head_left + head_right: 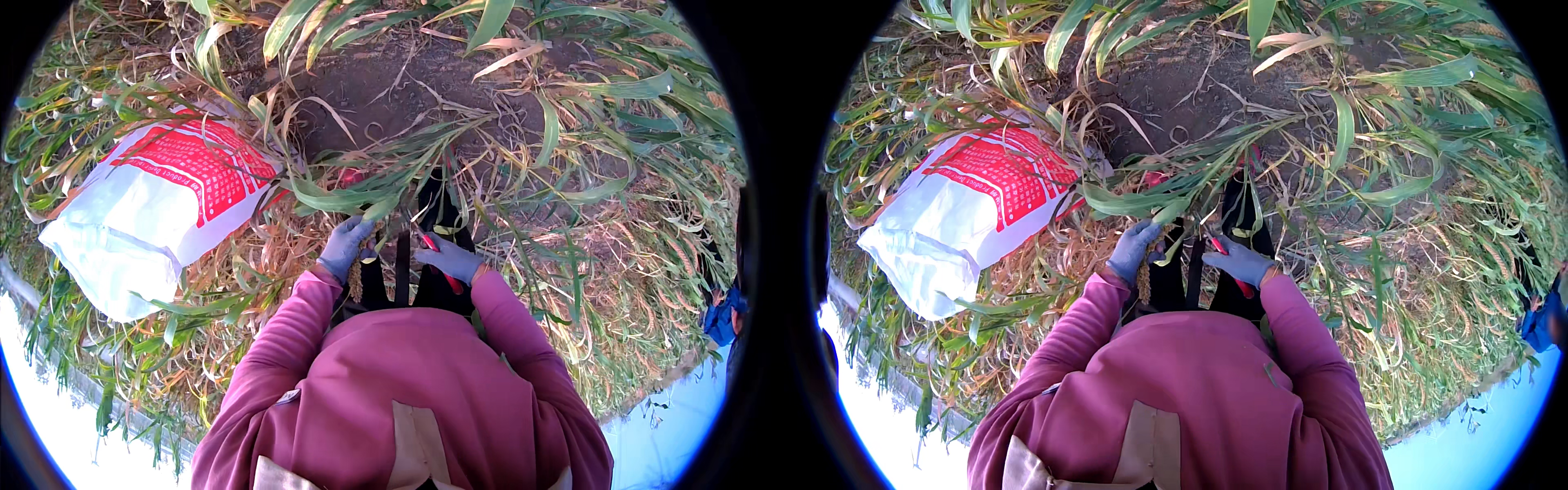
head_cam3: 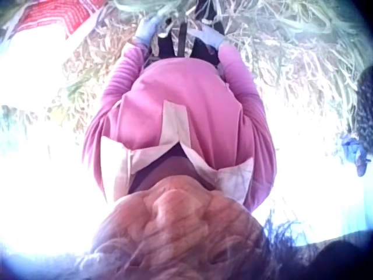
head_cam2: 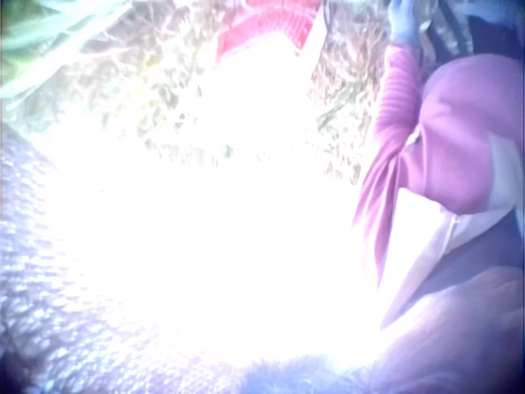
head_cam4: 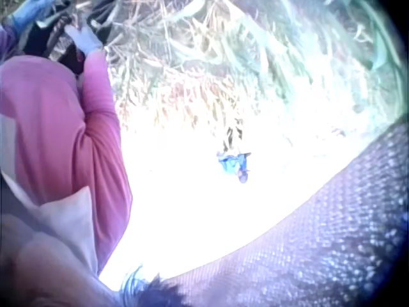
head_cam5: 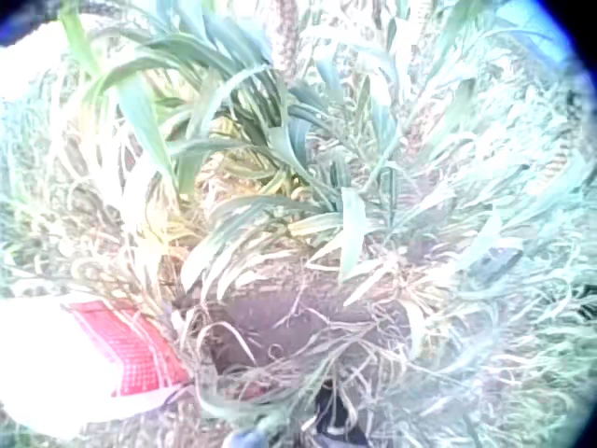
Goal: The person uses shears to cut grain heads from stalks in a field and places them into a white sack. The person repeatedly reaches for stalks, cuts the heads, and deposits them into the bag.
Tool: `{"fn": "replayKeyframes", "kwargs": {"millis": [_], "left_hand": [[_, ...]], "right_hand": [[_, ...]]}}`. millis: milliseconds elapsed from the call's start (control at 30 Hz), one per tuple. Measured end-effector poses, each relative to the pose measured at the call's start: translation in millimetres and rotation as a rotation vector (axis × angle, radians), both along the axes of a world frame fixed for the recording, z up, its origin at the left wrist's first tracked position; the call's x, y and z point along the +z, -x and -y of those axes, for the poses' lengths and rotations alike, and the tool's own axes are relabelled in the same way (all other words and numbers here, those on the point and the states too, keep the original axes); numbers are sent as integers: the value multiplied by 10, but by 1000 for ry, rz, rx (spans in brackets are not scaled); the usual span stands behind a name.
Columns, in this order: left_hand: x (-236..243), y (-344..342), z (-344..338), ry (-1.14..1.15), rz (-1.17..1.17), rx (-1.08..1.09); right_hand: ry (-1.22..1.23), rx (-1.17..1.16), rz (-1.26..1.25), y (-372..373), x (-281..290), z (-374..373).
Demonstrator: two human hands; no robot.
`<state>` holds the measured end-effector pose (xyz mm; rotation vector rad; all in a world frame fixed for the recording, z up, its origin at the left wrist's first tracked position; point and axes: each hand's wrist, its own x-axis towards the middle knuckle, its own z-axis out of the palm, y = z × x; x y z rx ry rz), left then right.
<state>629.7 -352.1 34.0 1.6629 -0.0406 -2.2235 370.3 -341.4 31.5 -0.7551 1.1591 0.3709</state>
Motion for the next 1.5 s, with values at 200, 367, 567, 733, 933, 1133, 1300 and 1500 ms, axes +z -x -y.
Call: {"fn": "replayKeyframes", "kwargs": {"millis": [200, 367, 567, 733, 933, 1133, 1300, 1500], "left_hand": [[-57, -122, 95, -42, -170, -1], [-10, -110, 102, -124, -156, -58], [176, -181, -104, -48, -177, -215], [766, -617, -274, 293, 129, -678], [1975, -1122, -93, 650, 135, -413], [2223, -1107, -55, 665, 26, 125], [2447, -1081, 43, 575, -113, 97], [2510, -1061, 31, 684, -216, -26]], "right_hand": [[16, -79, 31, 35, 59, 51], [-69, -331, 169, -182, -291, 303], [182, -442, 98, 52, -237, 142], [138, -376, -88, 403, 552, 211], [366, -313, -128, 360, 994, 128], [686, -262, 241, -595, 1786, 570], [843, -384, 430, -1432, 2564, 802], [508, -801, 561, -1758, 2584, 826]]}}
